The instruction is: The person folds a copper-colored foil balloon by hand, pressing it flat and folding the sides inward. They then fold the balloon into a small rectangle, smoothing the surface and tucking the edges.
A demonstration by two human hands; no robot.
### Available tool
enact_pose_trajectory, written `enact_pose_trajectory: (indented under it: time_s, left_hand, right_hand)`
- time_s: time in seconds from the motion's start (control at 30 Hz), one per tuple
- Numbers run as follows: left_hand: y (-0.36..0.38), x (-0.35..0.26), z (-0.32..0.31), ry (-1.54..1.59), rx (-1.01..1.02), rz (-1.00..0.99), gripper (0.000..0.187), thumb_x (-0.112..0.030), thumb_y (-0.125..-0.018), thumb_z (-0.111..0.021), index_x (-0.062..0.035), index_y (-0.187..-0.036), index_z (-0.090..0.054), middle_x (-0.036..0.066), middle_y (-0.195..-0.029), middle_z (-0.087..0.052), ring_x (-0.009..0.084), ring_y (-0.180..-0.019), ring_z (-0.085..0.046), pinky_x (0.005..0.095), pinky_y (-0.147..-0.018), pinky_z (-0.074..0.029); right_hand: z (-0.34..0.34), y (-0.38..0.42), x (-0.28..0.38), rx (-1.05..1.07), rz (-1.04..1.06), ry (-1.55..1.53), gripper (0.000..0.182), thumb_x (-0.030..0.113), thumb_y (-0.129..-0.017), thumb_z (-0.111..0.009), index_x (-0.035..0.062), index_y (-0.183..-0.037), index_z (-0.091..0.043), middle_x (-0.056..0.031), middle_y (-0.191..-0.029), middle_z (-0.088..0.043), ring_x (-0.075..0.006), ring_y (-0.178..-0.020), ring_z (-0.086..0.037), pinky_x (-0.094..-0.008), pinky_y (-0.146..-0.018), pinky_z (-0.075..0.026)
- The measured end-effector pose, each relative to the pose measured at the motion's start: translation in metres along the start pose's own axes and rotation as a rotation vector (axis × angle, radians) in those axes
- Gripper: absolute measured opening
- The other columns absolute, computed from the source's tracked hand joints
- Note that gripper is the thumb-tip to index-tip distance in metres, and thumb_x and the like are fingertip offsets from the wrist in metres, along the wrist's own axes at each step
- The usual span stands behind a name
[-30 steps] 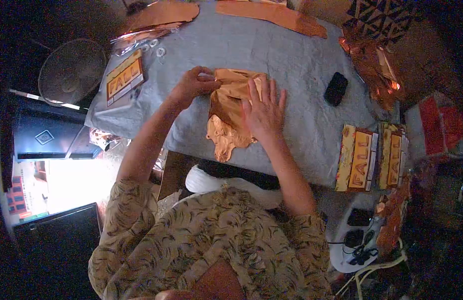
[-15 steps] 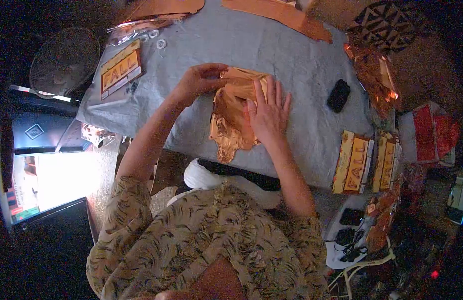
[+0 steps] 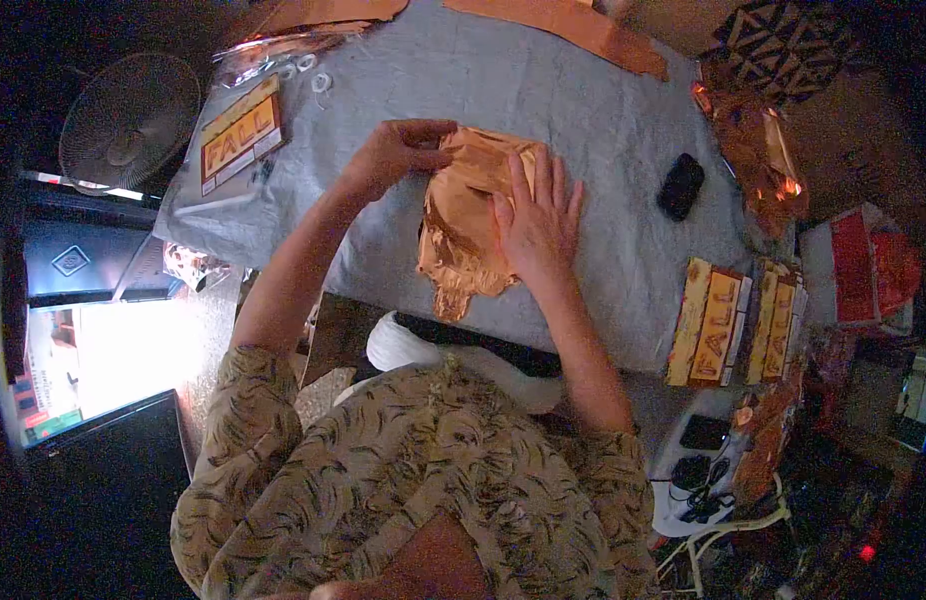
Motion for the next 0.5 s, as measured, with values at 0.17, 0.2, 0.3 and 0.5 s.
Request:
enact_pose_trajectory:
  time_s: [0.17,0.2,0.3,0.5]
  left_hand:
    - [0.0032,-0.0077,-0.0023,0.055,0.003,0.044,0.058,-0.006,-0.09,-0.079,0.0034,-0.144,-0.06,0.009,-0.131,-0.071,0.0155,-0.112,-0.068,0.0314,-0.097,-0.056]
    - [0.0023,-0.0058,-0.002,0.053,0.003,0.044,0.058,-0.006,-0.09,-0.079,0.0034,-0.144,-0.06,0.009,-0.131,-0.071,0.0155,-0.112,-0.068,0.0314,-0.097,-0.056]
    - [0.002,-0.0034,-0.0011,0.105,0.03,0.035,0.061,-0.007,-0.09,-0.079,0.0025,-0.147,-0.057,0.01,-0.135,-0.07,0.0171,-0.115,-0.067,0.0322,-0.1,-0.054]
    - [0.0032,-0.0039,-0.0022,0.041,0.003,0.035,0.064,-0.008,-0.09,-0.08,0.0023,-0.148,-0.056,0.01,-0.134,-0.07,0.0173,-0.112,-0.067,0.0311,-0.1,-0.054]
  right_hand:
    - [-0.0003,0.0001,-0.0005,-0.007,0.0,-0.03,0.061,0.041,-0.108,-0.047,0.0197,-0.164,-0.035,-0.0127,-0.172,-0.025,-0.0382,-0.157,-0.025,-0.0627,-0.125,-0.016]
    - [-0.0002,-0.0002,-0.0008,0.0,-0.001,-0.022,0.061,0.041,-0.108,-0.047,0.02,-0.164,-0.035,-0.0128,-0.172,-0.025,-0.0382,-0.157,-0.026,-0.0626,-0.125,-0.015]
    - [0.0011,0.0002,-0.0001,0.009,-0.005,-0.009,0.061,0.042,-0.108,-0.047,0.0203,-0.164,-0.035,-0.0132,-0.172,-0.025,-0.0382,-0.157,-0.026,-0.0626,-0.125,-0.015]
    - [-0.0005,0.0013,-0.0013,-0.002,0.004,0.009,0.064,0.044,-0.108,-0.047,0.0203,-0.166,-0.031,-0.0144,-0.172,-0.025,-0.0384,-0.157,-0.025,-0.0634,-0.125,-0.016]
Point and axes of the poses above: each hand's wrist, its own y-axis away from the middle knuckle, its own z-axis out of the back of the hand, x = y × z, the point moved 2 cm from there along -y, towards the middle knuckle
